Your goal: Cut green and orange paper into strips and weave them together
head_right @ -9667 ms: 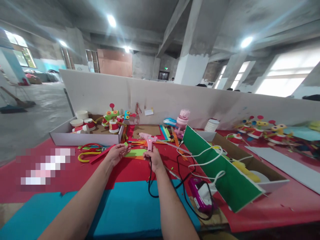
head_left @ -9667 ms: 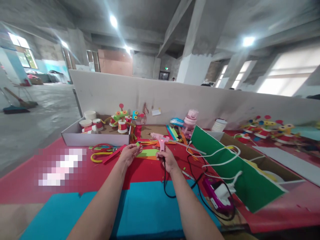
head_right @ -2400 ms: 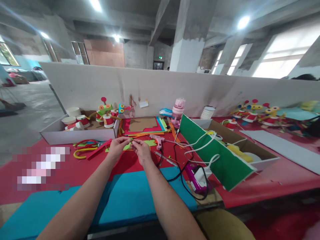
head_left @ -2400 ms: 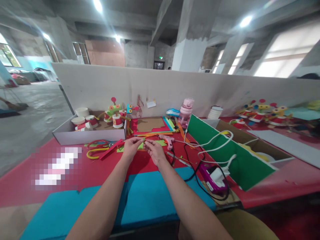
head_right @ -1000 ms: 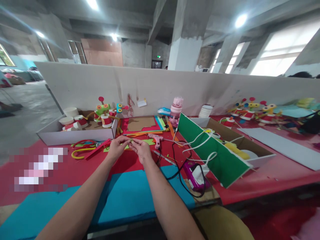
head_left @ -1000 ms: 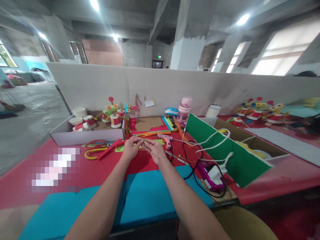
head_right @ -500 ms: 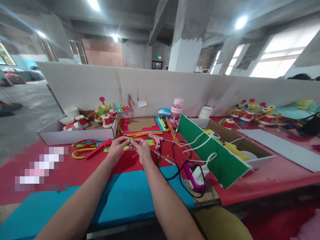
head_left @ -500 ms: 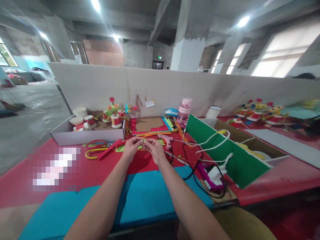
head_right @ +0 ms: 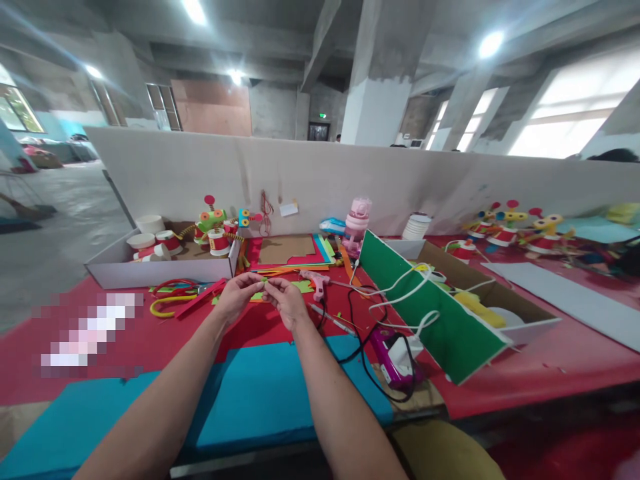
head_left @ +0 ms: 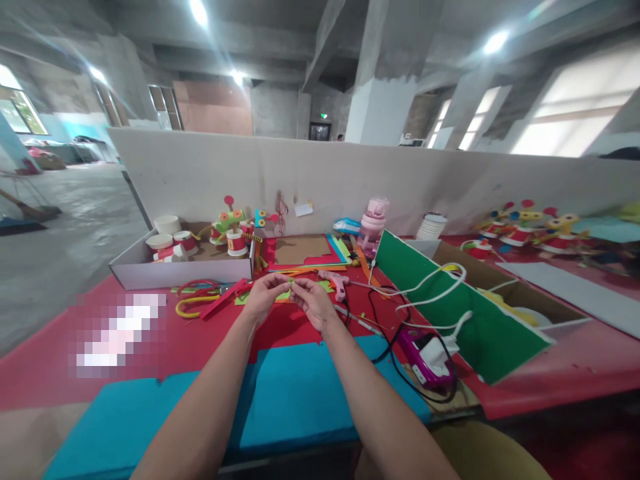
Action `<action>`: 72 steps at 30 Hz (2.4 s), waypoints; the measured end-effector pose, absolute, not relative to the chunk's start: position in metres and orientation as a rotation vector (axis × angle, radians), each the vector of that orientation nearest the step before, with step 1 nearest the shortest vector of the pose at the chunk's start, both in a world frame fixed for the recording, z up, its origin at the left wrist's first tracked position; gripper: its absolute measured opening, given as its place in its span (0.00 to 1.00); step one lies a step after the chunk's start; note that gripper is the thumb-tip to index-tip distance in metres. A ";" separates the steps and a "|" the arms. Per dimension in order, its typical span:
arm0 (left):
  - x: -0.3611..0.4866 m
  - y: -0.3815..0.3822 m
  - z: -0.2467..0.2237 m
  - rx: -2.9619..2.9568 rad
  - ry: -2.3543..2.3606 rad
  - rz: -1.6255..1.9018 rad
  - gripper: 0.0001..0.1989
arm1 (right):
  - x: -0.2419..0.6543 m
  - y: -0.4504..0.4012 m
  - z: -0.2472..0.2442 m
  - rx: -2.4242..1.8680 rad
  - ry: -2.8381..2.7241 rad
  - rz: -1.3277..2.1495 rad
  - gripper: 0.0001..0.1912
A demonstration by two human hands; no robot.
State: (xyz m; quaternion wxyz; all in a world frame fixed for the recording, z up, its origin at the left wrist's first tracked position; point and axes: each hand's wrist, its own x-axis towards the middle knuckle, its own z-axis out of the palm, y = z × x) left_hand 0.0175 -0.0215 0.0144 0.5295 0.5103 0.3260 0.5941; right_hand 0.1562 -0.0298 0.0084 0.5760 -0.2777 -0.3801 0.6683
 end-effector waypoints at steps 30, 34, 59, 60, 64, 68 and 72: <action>-0.004 -0.019 0.009 1.996 1.163 1.221 0.05 | 0.150 -0.022 -0.009 -0.801 -1.114 1.324 0.13; -0.011 -0.023 0.013 2.137 1.234 1.264 0.06 | 0.147 -0.028 -0.004 -0.732 -1.094 1.442 0.17; -0.008 -0.029 0.018 2.494 1.082 1.320 0.07 | 0.158 -0.029 0.004 -0.807 -0.782 1.551 0.20; -0.008 -0.029 0.018 2.506 1.077 1.322 0.07 | 0.158 -0.029 0.005 -0.812 -0.803 1.544 0.19; -0.006 -0.029 0.018 2.549 1.056 1.332 0.07 | 0.159 -0.029 0.005 -0.832 -0.885 1.538 0.20; -0.005 -0.029 0.017 2.570 1.054 1.330 0.08 | 0.159 -0.027 0.004 -1.008 -0.926 1.518 0.25; -0.004 -0.030 0.016 2.560 1.039 1.309 0.08 | 0.160 -0.028 0.002 -1.011 -0.928 1.627 0.23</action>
